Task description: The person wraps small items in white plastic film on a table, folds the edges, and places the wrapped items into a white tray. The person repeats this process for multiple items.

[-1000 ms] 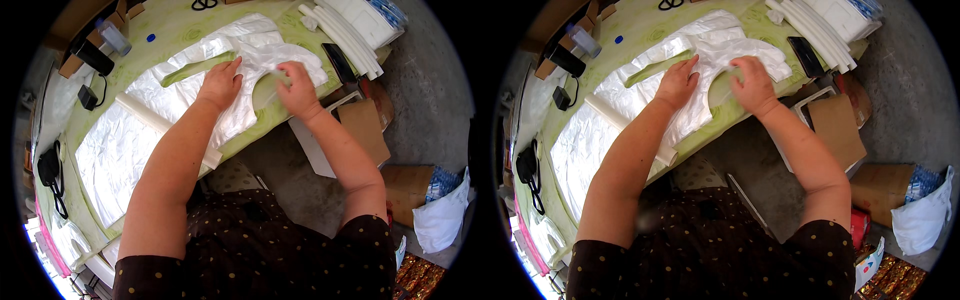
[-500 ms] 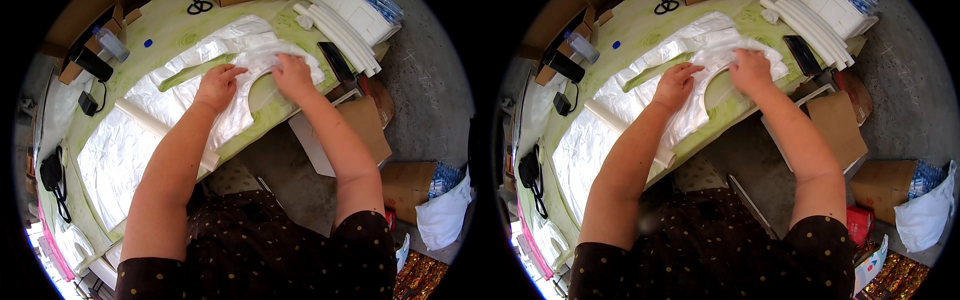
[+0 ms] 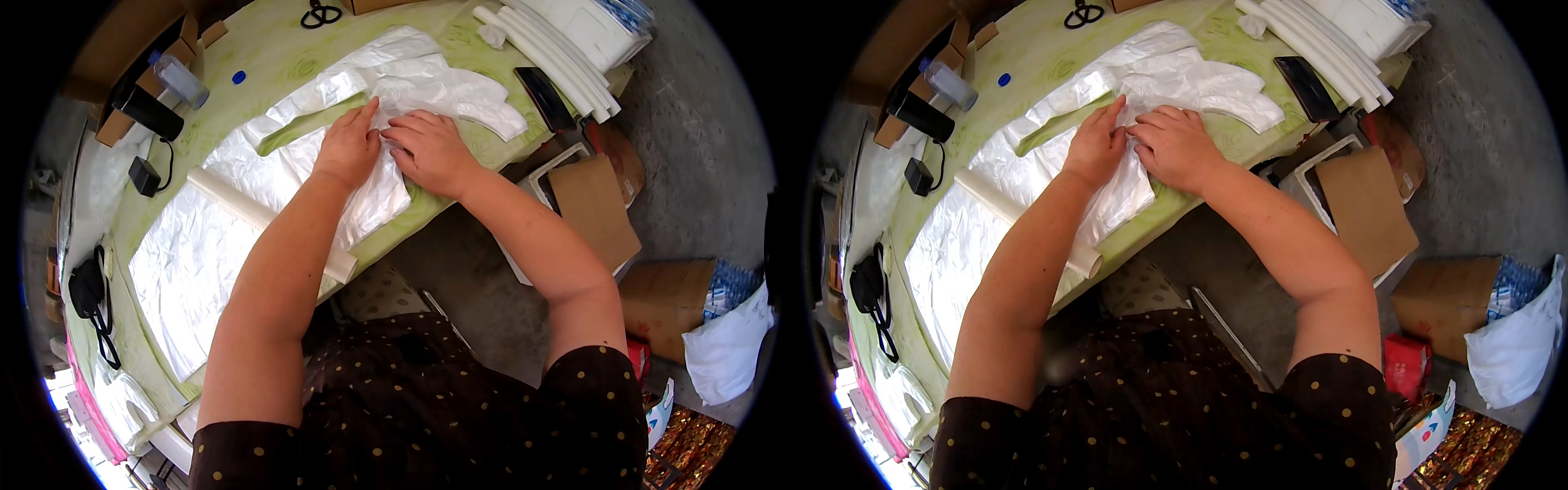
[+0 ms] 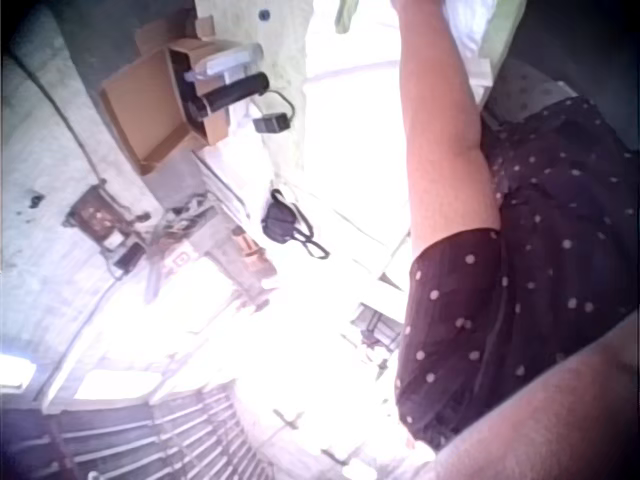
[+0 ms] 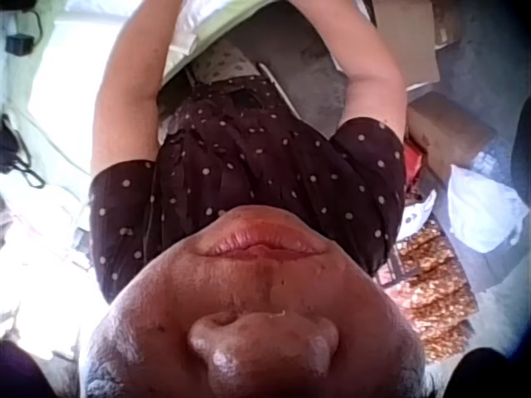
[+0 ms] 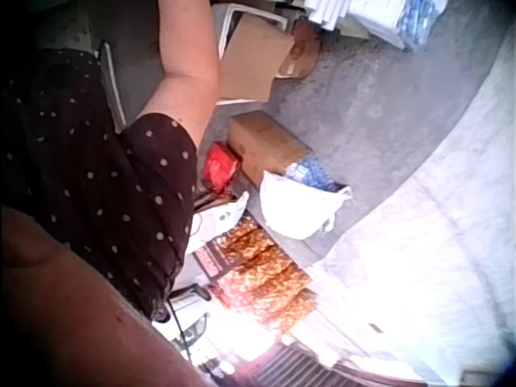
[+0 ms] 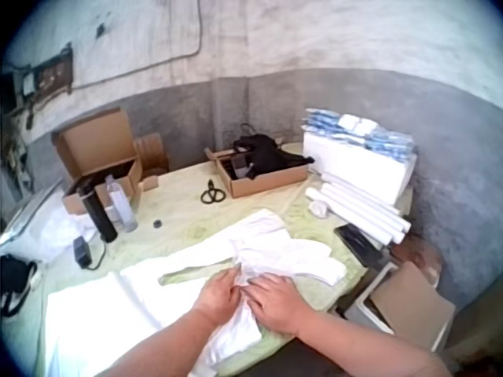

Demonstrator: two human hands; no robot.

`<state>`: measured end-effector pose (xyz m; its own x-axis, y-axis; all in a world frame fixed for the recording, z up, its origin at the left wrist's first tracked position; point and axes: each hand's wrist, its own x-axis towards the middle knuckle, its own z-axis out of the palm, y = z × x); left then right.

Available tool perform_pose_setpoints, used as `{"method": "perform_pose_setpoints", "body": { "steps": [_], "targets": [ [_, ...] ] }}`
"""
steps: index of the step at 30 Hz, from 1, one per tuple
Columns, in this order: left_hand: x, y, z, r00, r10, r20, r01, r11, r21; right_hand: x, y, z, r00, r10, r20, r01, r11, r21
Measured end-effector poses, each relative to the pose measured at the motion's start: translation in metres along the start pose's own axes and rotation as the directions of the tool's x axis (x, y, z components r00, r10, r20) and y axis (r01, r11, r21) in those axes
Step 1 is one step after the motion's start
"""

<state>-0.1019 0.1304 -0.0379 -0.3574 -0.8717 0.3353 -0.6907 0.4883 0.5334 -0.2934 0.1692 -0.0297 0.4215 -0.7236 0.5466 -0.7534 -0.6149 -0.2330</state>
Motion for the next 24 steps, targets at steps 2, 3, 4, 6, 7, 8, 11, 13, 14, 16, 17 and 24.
{"method": "perform_pose_setpoints", "body": {
  "steps": [2, 3, 4, 6, 7, 8, 11, 13, 14, 16, 17, 24],
  "targets": [
    [0.002, 0.002, 0.000, 1.000, -0.009, 0.017, 0.010, 1.000, -0.018, 0.008, 0.009, 0.007, 0.999, 0.041, -0.012, -0.042, 0.993, -0.106],
    [0.002, 0.002, 0.000, 0.999, -0.015, 0.033, 0.015, 1.000, -0.006, 0.013, 0.017, 0.008, 0.990, 0.142, 0.012, -0.141, 0.985, -0.096],
    [0.002, 0.001, 0.001, 0.999, -0.024, 0.046, 0.023, 1.000, 0.006, 0.020, 0.026, 0.007, 0.970, 0.239, 0.037, -0.235, 0.968, -0.087],
    [0.002, 0.002, 0.000, 0.999, -0.003, 0.033, 0.003, 1.000, 0.010, 0.031, 0.041, 0.001, 0.927, 0.369, 0.068, -0.356, 0.922, -0.155],
    [0.001, 0.002, 0.000, 1.000, 0.006, 0.027, -0.006, 1.000, 0.011, 0.035, 0.049, -0.005, 0.911, 0.407, 0.070, -0.383, 0.895, -0.228],
    [0.001, 0.002, -0.001, 1.000, 0.006, 0.022, -0.006, 1.000, 0.001, 0.038, 0.056, -0.010, 0.893, 0.444, 0.070, -0.406, 0.864, -0.299],
    [0.000, 0.005, -0.001, 1.000, 0.005, 0.005, -0.005, 0.999, -0.033, 0.040, 0.070, -0.016, 0.822, 0.568, 0.039, -0.499, 0.752, -0.431],
    [0.000, 0.005, -0.001, 1.000, 0.005, -0.010, -0.005, 0.998, -0.059, 0.041, 0.062, -0.018, 0.915, 0.394, 0.083, -0.329, 0.851, -0.409],
    [0.000, 0.004, -0.001, 1.000, 0.012, -0.022, -0.013, 0.999, -0.045, 0.042, 0.053, -0.017, 0.949, 0.299, 0.104, -0.237, 0.889, -0.392],
    [-0.001, -0.001, 0.001, 0.999, 0.030, -0.042, -0.031, 0.999, -0.016, 0.039, 0.033, -0.006, 0.996, 0.007, 0.088, 0.009, 0.984, -0.177],
    [-0.001, -0.004, 0.003, 0.997, 0.049, -0.052, -0.050, 0.999, -0.016, 0.038, 0.027, -0.001, 0.989, -0.136, 0.055, 0.139, 0.988, -0.071],
    [-0.001, 0.002, 0.000, 1.000, 0.019, -0.013, -0.019, 1.000, -0.009, 0.045, 0.064, 0.007, 0.832, 0.542, 0.116, -0.472, 0.802, -0.367]
  ]
}}
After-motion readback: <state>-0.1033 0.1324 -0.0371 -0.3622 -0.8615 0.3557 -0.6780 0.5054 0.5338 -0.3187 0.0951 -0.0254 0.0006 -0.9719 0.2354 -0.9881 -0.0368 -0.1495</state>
